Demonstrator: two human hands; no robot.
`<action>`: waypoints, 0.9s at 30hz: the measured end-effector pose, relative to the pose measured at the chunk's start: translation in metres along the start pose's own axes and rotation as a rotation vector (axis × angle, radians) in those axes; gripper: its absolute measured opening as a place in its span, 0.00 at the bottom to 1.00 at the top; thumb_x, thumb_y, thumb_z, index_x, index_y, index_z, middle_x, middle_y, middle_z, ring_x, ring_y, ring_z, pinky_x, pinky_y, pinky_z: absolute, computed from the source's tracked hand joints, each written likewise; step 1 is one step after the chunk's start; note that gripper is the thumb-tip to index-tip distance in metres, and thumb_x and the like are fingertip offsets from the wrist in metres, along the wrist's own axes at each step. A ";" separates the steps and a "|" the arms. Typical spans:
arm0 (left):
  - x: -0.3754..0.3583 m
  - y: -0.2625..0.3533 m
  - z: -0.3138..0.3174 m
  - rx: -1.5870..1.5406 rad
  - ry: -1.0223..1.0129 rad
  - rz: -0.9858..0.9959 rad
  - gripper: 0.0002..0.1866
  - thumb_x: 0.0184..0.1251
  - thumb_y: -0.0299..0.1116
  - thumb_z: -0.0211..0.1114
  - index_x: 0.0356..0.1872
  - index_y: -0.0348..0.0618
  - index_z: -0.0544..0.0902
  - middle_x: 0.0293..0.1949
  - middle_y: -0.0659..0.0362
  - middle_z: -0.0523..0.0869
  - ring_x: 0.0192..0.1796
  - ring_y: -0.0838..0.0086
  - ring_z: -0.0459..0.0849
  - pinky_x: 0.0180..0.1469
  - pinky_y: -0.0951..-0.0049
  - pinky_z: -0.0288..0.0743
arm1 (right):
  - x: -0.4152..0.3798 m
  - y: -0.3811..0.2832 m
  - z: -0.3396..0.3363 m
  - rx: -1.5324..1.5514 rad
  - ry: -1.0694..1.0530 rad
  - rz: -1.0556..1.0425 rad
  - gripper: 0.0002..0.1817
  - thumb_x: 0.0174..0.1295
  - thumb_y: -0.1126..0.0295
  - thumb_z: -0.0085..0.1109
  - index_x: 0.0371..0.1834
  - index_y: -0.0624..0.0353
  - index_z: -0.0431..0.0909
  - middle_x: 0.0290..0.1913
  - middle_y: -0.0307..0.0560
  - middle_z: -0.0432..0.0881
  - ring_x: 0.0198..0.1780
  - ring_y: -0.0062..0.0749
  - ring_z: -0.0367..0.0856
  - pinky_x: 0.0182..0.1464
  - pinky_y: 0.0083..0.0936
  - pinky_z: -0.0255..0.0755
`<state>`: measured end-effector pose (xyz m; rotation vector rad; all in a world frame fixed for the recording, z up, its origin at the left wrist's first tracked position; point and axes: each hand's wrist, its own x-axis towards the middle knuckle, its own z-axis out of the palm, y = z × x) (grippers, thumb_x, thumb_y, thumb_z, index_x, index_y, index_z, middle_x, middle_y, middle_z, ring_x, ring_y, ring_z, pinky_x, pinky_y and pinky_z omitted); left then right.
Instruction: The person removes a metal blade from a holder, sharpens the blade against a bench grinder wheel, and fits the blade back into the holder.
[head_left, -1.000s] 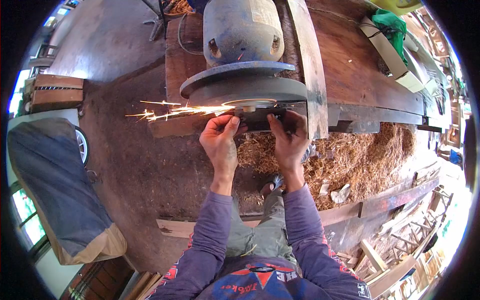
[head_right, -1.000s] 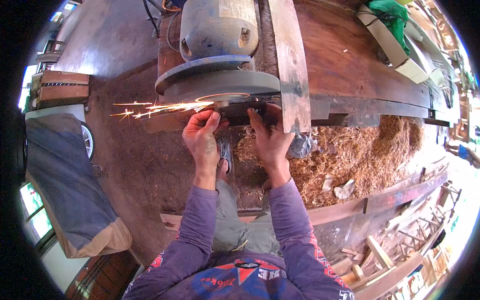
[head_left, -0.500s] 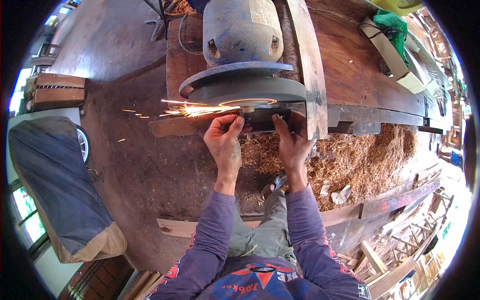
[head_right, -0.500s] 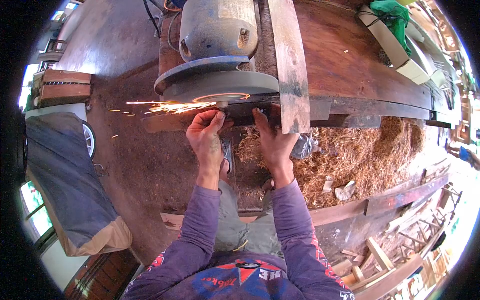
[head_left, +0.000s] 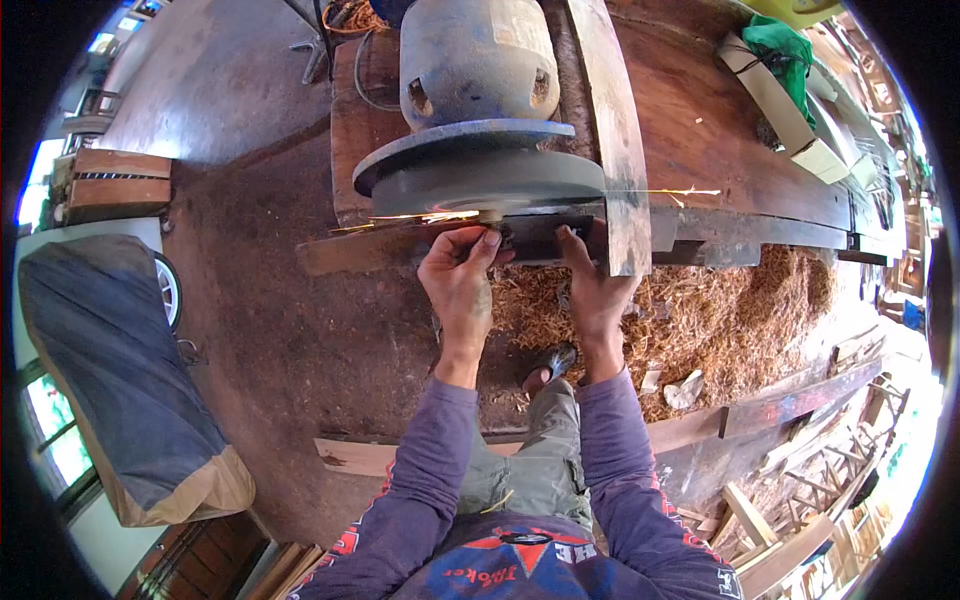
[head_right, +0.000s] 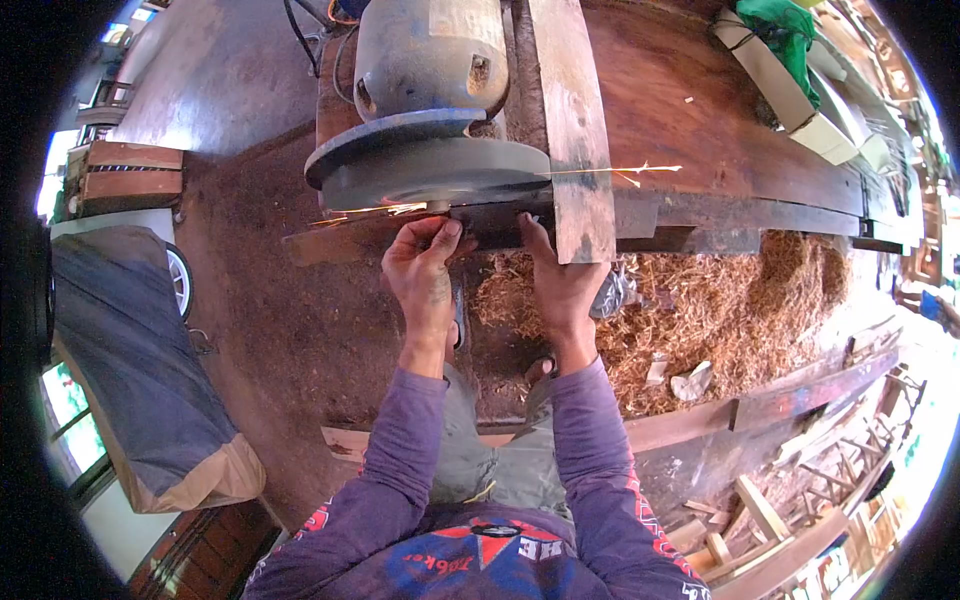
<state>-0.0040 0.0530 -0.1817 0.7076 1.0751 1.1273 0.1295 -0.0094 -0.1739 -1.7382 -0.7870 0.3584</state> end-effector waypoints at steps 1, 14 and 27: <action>-0.002 0.000 0.001 0.001 -0.010 -0.021 0.06 0.63 0.22 0.72 0.38 0.34 0.83 0.37 0.56 0.87 0.35 0.73 0.86 0.41 0.68 0.87 | 0.000 -0.006 -0.004 -0.021 0.004 0.001 0.15 0.58 0.75 0.72 0.47 0.67 0.81 0.44 0.51 0.84 0.42 0.37 0.81 0.47 0.32 0.75; -0.125 0.026 -0.037 0.694 -0.285 0.514 0.08 0.56 0.15 0.72 0.35 0.37 0.84 0.41 0.53 0.84 0.42 0.70 0.83 0.45 0.74 0.78 | -0.109 0.011 -0.050 0.572 0.042 0.234 0.24 0.67 0.86 0.56 0.66 0.69 0.67 0.64 0.53 0.76 0.66 0.35 0.75 0.69 0.30 0.69; -0.159 0.057 -0.028 0.727 -0.401 0.663 0.09 0.54 0.18 0.76 0.34 0.41 0.87 0.40 0.54 0.83 0.42 0.67 0.86 0.41 0.74 0.81 | -0.114 -0.023 -0.064 0.892 -0.003 0.380 0.22 0.70 0.79 0.57 0.66 0.69 0.67 0.61 0.52 0.79 0.58 0.30 0.80 0.62 0.28 0.75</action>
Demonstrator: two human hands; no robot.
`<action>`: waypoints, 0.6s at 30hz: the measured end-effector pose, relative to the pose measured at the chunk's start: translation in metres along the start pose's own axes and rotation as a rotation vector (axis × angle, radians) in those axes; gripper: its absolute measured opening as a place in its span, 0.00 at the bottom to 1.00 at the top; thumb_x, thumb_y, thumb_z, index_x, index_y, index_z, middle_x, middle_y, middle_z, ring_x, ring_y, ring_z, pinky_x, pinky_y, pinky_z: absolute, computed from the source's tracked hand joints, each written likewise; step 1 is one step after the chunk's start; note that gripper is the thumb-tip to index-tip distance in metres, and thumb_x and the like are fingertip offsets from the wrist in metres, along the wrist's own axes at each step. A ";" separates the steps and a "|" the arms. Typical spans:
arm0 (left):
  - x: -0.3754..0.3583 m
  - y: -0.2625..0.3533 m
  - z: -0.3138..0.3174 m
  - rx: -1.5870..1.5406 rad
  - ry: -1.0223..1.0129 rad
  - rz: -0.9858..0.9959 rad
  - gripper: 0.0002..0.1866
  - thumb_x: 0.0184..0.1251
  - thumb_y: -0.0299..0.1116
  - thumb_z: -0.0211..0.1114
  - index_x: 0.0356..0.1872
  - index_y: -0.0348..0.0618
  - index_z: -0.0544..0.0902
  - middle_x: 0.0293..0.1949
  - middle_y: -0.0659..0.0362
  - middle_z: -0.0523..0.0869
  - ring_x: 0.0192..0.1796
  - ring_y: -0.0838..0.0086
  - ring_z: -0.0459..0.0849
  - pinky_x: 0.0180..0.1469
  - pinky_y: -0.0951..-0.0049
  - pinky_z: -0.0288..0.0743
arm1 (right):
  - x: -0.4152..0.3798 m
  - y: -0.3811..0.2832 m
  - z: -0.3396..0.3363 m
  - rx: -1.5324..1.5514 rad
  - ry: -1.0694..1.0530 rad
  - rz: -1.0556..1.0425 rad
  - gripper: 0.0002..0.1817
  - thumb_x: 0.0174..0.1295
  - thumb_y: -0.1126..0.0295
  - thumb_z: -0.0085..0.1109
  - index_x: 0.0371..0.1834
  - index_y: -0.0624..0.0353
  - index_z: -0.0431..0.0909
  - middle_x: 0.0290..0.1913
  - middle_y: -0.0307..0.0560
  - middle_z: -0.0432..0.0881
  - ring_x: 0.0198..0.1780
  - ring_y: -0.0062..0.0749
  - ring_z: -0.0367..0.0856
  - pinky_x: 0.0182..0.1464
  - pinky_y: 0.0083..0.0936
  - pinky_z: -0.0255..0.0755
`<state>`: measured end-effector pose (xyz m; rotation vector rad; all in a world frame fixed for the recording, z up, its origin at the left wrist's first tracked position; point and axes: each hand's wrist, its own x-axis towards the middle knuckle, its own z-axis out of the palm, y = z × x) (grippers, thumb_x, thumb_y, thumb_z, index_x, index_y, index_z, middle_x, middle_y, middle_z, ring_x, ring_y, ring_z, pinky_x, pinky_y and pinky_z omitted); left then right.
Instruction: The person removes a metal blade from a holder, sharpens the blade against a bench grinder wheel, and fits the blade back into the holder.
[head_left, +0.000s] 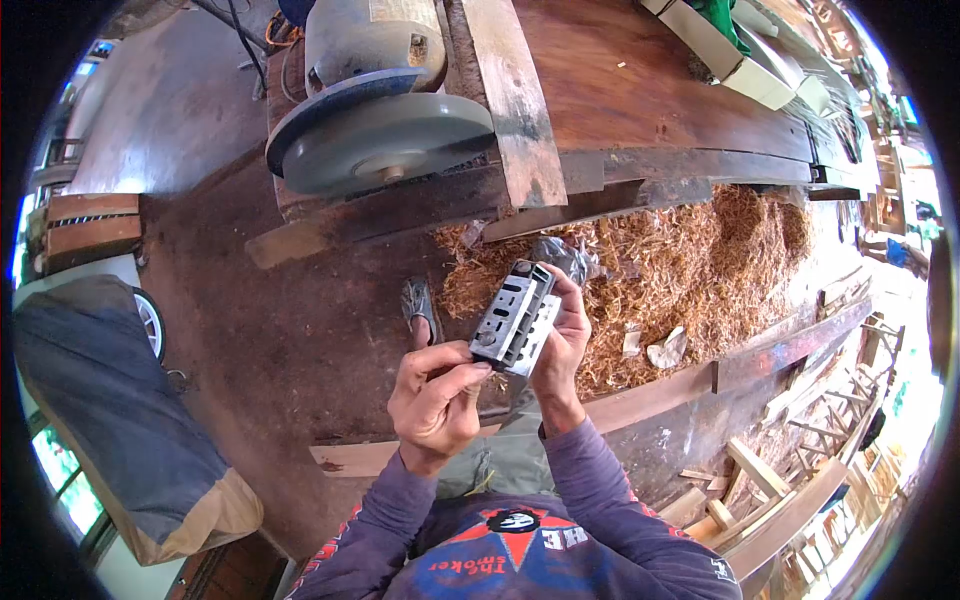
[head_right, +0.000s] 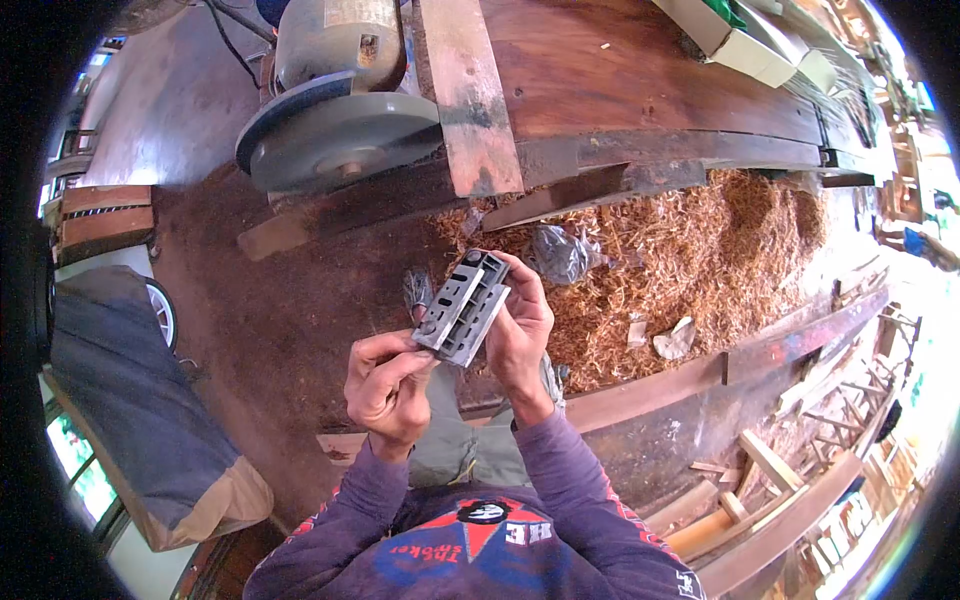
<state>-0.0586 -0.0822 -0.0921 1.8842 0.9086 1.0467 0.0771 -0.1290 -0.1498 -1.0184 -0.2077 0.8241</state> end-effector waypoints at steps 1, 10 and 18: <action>-0.001 0.001 0.000 -0.003 -0.006 0.001 0.09 0.54 0.18 0.76 0.34 0.41 0.87 0.40 0.54 0.83 0.42 0.67 0.86 0.41 0.74 0.81 | -0.002 0.000 -0.001 0.032 -0.009 0.016 0.22 0.70 0.79 0.57 0.65 0.69 0.67 0.61 0.52 0.79 0.58 0.30 0.80 0.61 0.28 0.75; -0.009 0.005 -0.005 -0.009 -0.018 -0.002 0.09 0.54 0.18 0.76 0.33 0.41 0.86 0.40 0.54 0.83 0.42 0.66 0.86 0.41 0.74 0.81 | -0.008 -0.005 0.002 0.014 0.003 0.044 0.20 0.71 0.78 0.56 0.65 0.68 0.68 0.61 0.52 0.79 0.58 0.30 0.80 0.62 0.28 0.75; -0.011 0.008 -0.011 -0.015 -0.008 0.006 0.09 0.53 0.18 0.76 0.32 0.42 0.86 0.40 0.55 0.83 0.42 0.68 0.85 0.40 0.75 0.80 | -0.009 -0.010 0.008 -0.032 -0.033 0.026 0.21 0.70 0.77 0.57 0.65 0.68 0.68 0.62 0.52 0.79 0.60 0.31 0.80 0.63 0.28 0.74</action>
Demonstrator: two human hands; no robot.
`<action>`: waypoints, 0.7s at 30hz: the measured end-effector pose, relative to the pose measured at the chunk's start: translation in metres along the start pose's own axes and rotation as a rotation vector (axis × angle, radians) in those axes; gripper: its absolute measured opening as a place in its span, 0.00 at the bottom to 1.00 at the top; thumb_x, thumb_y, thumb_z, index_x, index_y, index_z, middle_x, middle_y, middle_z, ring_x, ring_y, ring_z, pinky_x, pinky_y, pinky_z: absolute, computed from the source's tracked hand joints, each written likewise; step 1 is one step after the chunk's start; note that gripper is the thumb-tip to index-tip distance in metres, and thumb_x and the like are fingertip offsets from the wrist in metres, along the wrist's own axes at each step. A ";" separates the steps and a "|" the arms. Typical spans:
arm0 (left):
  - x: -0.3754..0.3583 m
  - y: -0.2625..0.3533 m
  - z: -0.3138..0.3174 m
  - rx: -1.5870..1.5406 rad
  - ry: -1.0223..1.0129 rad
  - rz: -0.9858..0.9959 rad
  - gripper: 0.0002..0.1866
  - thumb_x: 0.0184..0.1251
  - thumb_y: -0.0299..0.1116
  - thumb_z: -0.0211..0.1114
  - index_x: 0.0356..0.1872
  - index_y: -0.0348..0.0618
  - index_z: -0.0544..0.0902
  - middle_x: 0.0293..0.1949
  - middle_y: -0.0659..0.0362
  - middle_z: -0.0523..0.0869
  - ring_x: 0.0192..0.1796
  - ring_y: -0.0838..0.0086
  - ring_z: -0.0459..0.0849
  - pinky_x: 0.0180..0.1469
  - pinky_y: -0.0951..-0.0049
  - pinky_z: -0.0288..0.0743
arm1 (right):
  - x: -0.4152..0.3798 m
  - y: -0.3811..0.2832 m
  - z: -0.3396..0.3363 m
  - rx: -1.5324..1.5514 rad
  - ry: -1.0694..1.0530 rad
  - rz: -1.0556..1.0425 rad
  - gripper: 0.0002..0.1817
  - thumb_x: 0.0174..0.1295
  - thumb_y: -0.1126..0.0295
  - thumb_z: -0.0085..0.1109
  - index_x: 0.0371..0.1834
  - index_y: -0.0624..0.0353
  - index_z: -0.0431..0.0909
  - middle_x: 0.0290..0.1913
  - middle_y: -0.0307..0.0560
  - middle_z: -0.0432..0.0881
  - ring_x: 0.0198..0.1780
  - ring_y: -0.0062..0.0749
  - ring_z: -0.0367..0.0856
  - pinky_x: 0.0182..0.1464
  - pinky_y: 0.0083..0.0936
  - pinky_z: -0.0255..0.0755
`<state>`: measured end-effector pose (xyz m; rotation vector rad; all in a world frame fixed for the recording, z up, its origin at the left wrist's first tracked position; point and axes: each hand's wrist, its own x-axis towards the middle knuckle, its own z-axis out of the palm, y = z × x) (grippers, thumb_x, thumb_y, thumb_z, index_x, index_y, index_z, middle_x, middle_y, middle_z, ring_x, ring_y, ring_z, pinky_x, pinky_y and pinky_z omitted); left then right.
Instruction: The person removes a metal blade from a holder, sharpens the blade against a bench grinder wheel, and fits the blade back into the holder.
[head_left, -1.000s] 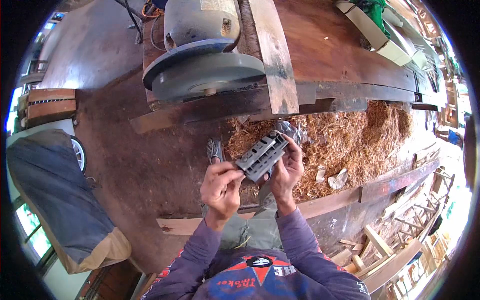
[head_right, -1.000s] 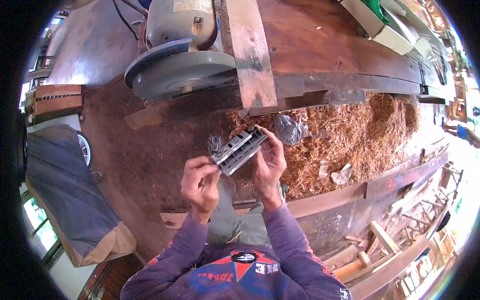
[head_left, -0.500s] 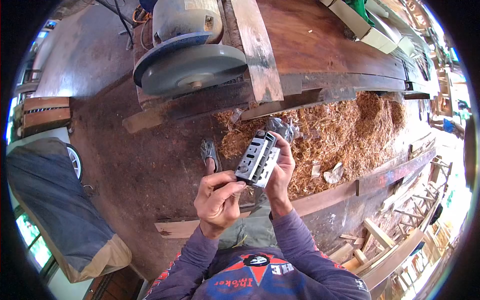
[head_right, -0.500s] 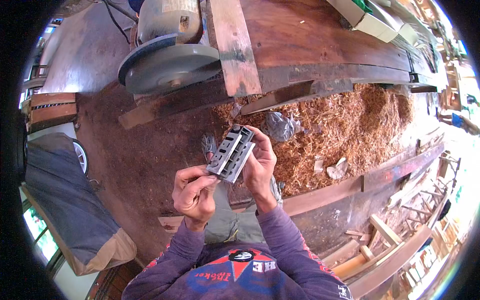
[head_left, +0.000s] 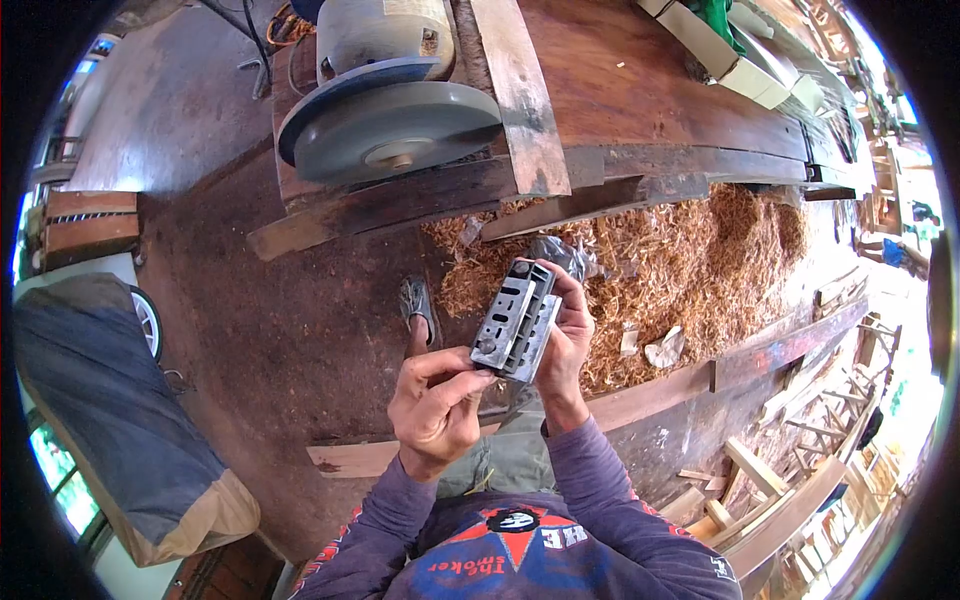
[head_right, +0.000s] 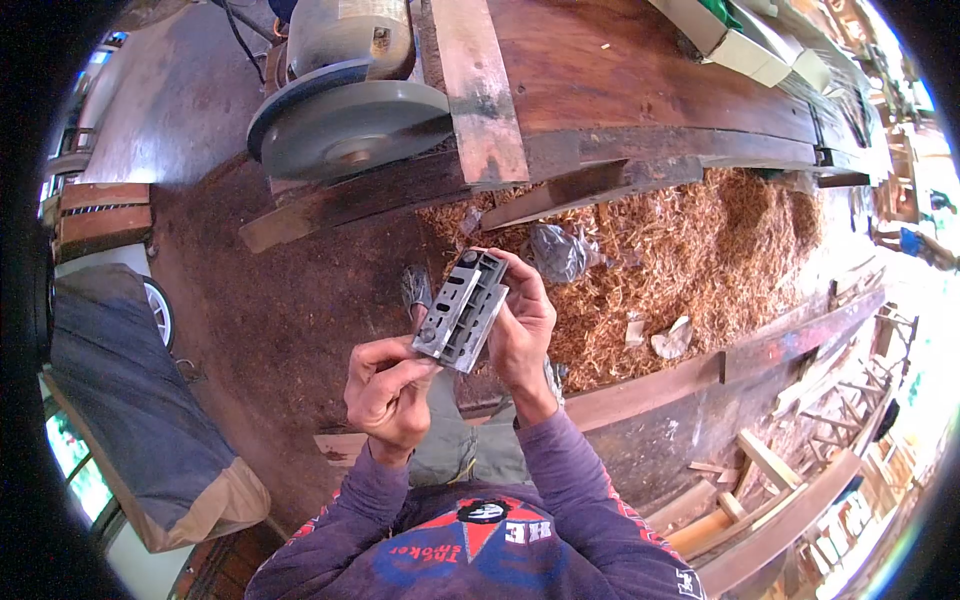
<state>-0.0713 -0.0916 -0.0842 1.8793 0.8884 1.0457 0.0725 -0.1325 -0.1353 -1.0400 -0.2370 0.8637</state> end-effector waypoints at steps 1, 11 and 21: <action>0.000 0.000 -0.001 0.001 0.000 0.003 0.09 0.53 0.18 0.76 0.32 0.42 0.86 0.40 0.55 0.83 0.42 0.68 0.85 0.39 0.75 0.80 | -0.001 0.002 0.000 0.014 -0.006 0.006 0.21 0.70 0.77 0.57 0.65 0.68 0.69 0.62 0.52 0.79 0.60 0.31 0.80 0.63 0.28 0.74; -0.002 0.003 -0.007 -0.009 0.011 -0.028 0.09 0.53 0.18 0.76 0.33 0.41 0.87 0.40 0.55 0.82 0.41 0.69 0.85 0.40 0.75 0.80 | -0.004 0.007 0.004 -0.003 0.016 0.068 0.21 0.70 0.77 0.59 0.64 0.68 0.70 0.60 0.49 0.80 0.57 0.28 0.81 0.60 0.26 0.76; 0.000 0.004 -0.010 -0.008 0.037 -0.047 0.09 0.54 0.18 0.76 0.34 0.41 0.87 0.42 0.55 0.82 0.41 0.71 0.82 0.41 0.75 0.80 | -0.003 0.004 0.012 -0.015 -0.016 0.053 0.20 0.70 0.77 0.58 0.64 0.67 0.70 0.60 0.51 0.80 0.58 0.29 0.81 0.60 0.27 0.76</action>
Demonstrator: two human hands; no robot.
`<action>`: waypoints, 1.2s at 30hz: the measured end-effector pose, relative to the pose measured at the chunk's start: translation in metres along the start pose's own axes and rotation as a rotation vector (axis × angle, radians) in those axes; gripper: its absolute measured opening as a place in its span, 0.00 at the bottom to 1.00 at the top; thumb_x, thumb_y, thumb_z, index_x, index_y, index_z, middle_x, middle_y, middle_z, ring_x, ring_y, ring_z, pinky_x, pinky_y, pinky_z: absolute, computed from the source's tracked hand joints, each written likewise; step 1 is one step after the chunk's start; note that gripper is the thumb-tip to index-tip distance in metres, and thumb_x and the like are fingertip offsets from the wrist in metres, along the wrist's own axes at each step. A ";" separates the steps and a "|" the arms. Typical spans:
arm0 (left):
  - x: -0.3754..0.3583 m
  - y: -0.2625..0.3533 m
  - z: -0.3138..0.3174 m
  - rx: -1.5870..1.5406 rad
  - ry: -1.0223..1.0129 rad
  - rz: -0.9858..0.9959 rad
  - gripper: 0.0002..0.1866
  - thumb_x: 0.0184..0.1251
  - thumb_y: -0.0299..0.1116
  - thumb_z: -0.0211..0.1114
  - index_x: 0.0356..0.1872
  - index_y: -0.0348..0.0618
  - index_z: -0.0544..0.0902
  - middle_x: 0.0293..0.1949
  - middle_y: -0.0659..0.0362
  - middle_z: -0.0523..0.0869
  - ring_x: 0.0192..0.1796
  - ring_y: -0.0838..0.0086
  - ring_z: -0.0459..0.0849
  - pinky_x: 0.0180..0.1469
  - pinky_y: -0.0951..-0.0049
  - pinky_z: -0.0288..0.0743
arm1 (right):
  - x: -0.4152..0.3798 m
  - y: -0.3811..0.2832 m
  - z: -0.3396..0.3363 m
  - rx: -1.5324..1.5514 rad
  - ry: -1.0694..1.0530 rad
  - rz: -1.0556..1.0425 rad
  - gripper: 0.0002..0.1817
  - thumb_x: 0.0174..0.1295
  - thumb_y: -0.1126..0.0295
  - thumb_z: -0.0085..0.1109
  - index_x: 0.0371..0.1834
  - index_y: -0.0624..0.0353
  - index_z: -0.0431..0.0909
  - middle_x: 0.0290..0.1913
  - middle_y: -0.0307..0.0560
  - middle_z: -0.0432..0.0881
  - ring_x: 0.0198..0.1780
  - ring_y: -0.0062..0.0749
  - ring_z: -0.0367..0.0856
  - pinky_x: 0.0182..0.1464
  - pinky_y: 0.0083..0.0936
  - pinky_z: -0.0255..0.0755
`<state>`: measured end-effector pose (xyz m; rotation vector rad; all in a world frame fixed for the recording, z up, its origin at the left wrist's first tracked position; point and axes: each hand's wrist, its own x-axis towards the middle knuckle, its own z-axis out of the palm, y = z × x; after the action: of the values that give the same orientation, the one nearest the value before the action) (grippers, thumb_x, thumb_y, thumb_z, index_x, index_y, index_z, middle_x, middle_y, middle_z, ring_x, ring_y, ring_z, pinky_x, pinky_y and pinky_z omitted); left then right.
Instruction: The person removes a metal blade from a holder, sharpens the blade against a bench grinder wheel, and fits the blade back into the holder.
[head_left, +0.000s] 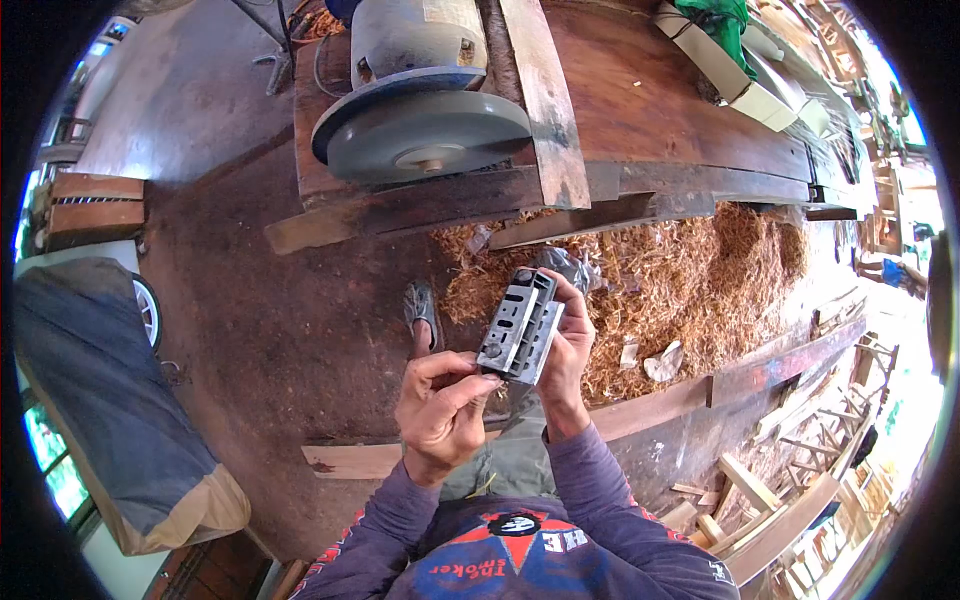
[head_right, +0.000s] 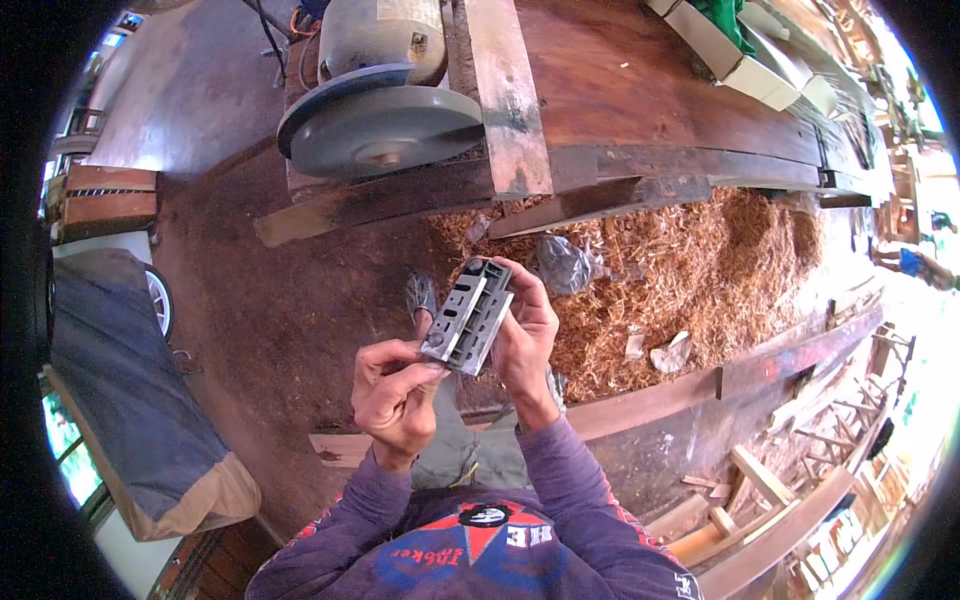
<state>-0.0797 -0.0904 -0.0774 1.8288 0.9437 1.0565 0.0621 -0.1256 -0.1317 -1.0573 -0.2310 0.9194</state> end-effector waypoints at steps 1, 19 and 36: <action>0.001 0.001 0.000 -0.017 0.012 -0.009 0.09 0.54 0.19 0.76 0.34 0.41 0.87 0.42 0.55 0.82 0.41 0.72 0.82 0.41 0.75 0.80 | 0.000 -0.001 0.001 0.002 -0.005 -0.014 0.20 0.70 0.77 0.58 0.64 0.67 0.70 0.61 0.51 0.80 0.58 0.30 0.81 0.61 0.28 0.76; 0.006 -0.015 -0.003 -0.051 -0.025 0.000 0.08 0.56 0.16 0.74 0.34 0.40 0.86 0.45 0.52 0.79 0.45 0.69 0.82 0.44 0.74 0.82 | 0.011 0.003 0.006 0.013 -0.002 -0.050 0.21 0.69 0.80 0.58 0.65 0.69 0.69 0.62 0.56 0.78 0.61 0.33 0.80 0.64 0.29 0.74; 0.090 -0.128 0.004 -0.514 0.355 -0.723 0.08 0.69 0.25 0.68 0.45 0.33 0.83 0.38 0.59 0.86 0.37 0.77 0.85 0.42 0.77 0.79 | 0.095 0.052 0.043 -1.045 0.103 -0.570 0.21 0.50 0.72 0.78 0.43 0.66 0.77 0.40 0.54 0.80 0.40 0.48 0.81 0.44 0.34 0.76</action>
<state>-0.0690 0.0384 -0.1661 0.7867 1.2633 1.0293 0.0685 -0.0176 -0.1765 -1.8483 -0.9377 0.1677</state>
